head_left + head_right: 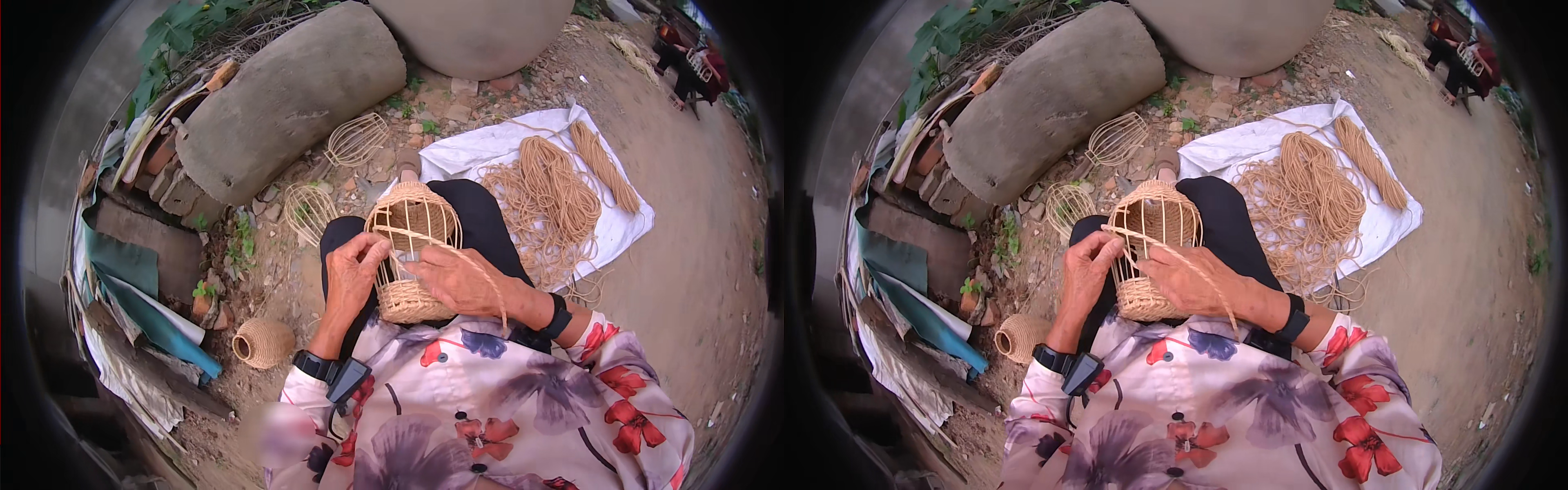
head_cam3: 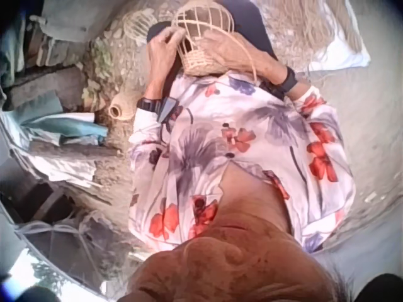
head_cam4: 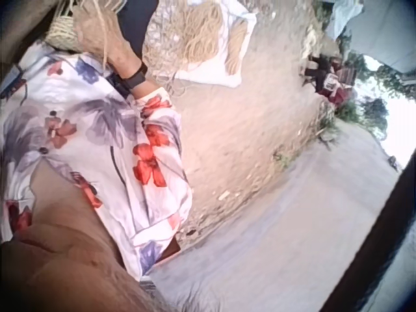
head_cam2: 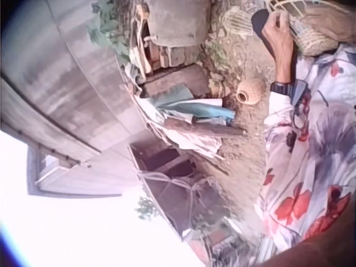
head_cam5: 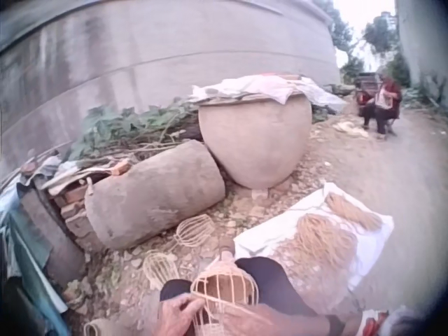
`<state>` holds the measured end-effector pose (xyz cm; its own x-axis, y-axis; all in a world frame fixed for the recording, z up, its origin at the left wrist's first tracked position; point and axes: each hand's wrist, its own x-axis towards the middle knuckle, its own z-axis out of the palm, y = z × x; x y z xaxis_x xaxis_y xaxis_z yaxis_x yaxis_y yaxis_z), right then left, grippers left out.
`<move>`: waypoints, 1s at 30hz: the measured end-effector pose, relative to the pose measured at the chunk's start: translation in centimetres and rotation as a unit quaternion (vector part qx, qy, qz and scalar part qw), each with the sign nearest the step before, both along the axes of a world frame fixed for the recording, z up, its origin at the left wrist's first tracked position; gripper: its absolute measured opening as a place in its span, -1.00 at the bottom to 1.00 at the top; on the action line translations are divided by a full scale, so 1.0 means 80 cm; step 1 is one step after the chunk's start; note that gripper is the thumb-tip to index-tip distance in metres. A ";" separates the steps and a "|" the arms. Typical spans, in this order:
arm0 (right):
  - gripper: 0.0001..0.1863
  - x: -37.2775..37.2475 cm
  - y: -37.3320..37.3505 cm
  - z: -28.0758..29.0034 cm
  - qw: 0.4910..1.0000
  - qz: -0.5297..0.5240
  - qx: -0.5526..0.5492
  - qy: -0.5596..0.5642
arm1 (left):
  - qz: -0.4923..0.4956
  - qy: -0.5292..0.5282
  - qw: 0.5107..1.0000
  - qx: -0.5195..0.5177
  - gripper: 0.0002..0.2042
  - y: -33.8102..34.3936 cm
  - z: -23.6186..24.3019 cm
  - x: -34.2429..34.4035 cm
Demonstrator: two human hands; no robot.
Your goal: Weaving a small basket or trap using natural fibers and a skeletal frame.
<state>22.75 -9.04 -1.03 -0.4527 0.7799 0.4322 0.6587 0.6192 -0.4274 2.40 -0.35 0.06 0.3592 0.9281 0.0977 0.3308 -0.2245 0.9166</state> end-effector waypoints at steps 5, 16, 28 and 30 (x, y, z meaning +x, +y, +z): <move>-0.74 -0.014 0.002 0.015 0.999 -0.012 -0.012 -0.048 | -0.050 0.223 0.962 0.151 -0.81 0.008 0.007 0.032; -0.73 -0.002 0.027 -0.001 0.973 -0.034 -0.157 0.165 | -0.035 0.151 0.977 0.149 -0.65 -0.024 0.017 0.003; -0.57 -0.026 0.052 0.012 0.973 -0.225 -0.052 -0.017 | 0.114 0.157 0.981 0.023 -0.86 -0.037 -0.044 -0.099; -0.59 -0.026 0.055 0.009 0.968 -0.241 -0.062 -0.031 | 0.116 0.052 0.989 -0.069 -0.86 -0.031 -0.041 -0.100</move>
<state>20.63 -4.65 -0.29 -0.0446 0.9512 0.3054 0.8849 0.1795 -0.4298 -5.61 -2.80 -3.18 0.1362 0.9887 -0.0620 0.4530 -0.0065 0.8915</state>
